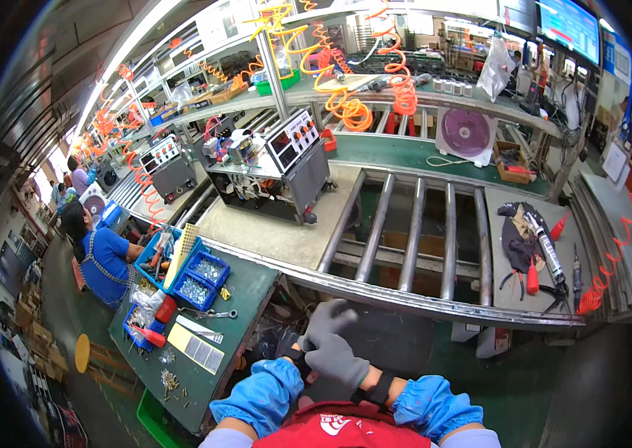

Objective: Wiring and assembling components inside a power inverter casing on an assembly line.

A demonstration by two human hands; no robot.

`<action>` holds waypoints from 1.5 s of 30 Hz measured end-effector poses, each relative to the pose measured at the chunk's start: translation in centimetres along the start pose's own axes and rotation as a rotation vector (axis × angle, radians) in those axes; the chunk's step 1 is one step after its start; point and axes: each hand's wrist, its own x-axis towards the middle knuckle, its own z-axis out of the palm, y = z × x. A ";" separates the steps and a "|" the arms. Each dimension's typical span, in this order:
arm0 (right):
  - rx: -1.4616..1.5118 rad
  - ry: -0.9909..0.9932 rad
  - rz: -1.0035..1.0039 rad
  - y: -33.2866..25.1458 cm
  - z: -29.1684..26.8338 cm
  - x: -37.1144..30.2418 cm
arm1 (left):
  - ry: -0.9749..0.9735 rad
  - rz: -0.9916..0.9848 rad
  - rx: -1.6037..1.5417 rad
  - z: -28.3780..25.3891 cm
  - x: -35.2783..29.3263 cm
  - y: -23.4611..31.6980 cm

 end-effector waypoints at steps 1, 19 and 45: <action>0.008 0.033 0.029 -0.4 -1.0 0.1 | 0.040 -0.200 -0.408 -0.4 1.0 -0.2; -0.559 -0.087 -0.119 2.5 -3.7 4.9 | 0.184 -0.184 -0.570 -2.1 8.7 0.6; 0.623 0.811 0.614 8.0 -23.1 2.4 | 0.781 0.095 -0.075 -21.1 37.6 -1.5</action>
